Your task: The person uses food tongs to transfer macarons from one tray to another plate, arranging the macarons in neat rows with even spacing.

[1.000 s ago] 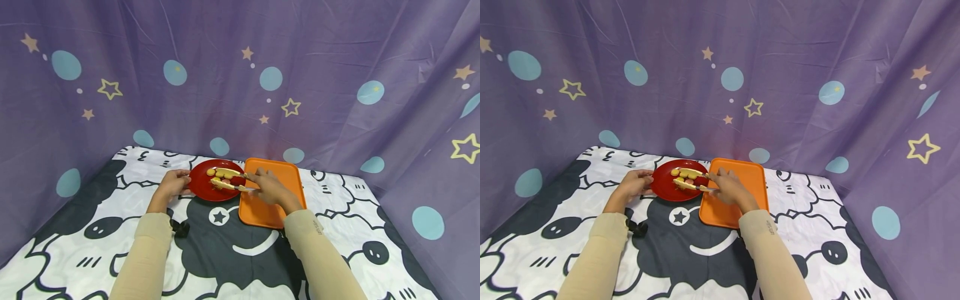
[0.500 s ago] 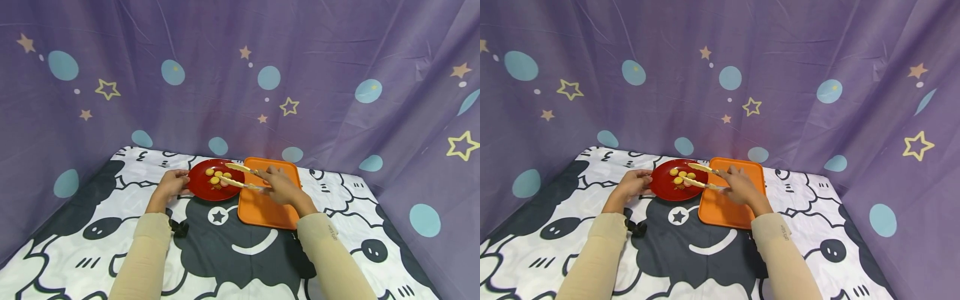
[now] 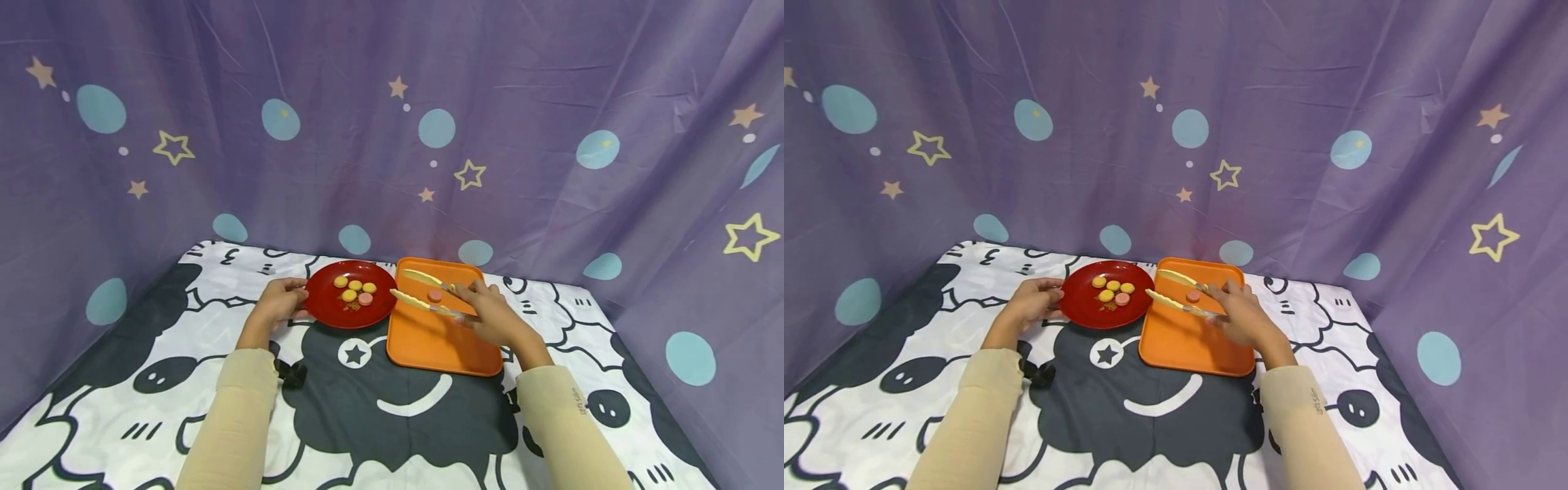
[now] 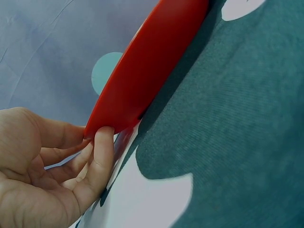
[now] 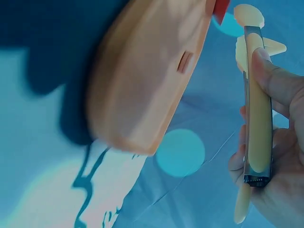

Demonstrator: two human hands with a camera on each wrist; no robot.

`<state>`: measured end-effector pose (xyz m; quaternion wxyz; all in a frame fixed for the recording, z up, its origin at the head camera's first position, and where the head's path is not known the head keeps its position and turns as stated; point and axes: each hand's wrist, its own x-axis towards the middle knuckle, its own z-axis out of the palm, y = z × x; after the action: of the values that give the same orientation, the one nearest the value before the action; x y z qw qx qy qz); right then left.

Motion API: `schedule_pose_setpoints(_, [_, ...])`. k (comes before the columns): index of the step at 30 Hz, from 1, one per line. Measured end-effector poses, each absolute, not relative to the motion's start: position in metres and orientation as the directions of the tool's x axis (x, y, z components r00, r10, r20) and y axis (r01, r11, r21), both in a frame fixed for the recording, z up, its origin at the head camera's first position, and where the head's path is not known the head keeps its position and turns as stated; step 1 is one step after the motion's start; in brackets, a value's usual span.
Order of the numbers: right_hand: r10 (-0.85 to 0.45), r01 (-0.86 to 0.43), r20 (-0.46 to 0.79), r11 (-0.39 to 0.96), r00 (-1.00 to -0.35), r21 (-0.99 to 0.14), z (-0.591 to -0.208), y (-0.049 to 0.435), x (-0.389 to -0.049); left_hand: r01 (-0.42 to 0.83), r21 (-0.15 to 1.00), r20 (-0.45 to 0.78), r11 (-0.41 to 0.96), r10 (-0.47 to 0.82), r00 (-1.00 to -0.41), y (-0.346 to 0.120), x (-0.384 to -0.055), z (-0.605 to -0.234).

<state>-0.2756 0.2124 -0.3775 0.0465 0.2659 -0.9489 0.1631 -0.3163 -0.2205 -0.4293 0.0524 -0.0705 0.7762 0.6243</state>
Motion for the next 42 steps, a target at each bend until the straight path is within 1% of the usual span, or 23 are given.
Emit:
schedule_pose_setpoints(10, [-0.437,-0.461,0.147,0.830,-0.887,-0.314,-0.393,0.240,-0.276,-0.183,0.957,-0.177,0.223,-0.049,-0.983,-0.223,-0.316,-0.431])
schedule_pose_setpoints(19, [-0.445,-0.465,0.138,0.823,-0.885,-0.326,-0.399,0.258,-0.279,-0.182,0.959,-0.174,0.216,-0.056,-0.983,-0.223,-0.317,-0.432])
schedule_pose_setpoints(29, [-0.440,-0.446,0.105,0.819,-0.892,-0.361,-0.406,0.270,-0.283,-0.177,0.962,-0.171,0.209,-0.043,-0.984,-0.222,-0.317,-0.433])
schedule_pose_setpoints(36, [-0.426,-0.416,0.072,0.810,-0.902,-0.413,-0.408,0.275,-0.286,-0.186,0.961,-0.178,0.205,-0.056,-0.982,-0.222,-0.318,-0.432])
schedule_pose_setpoints(42, [-0.421,-0.405,0.060,0.809,-0.905,-0.426,-0.410,0.277,-0.289,-0.182,0.961,-0.175,0.209,-0.055,-0.983,-0.222,-0.319,-0.431])
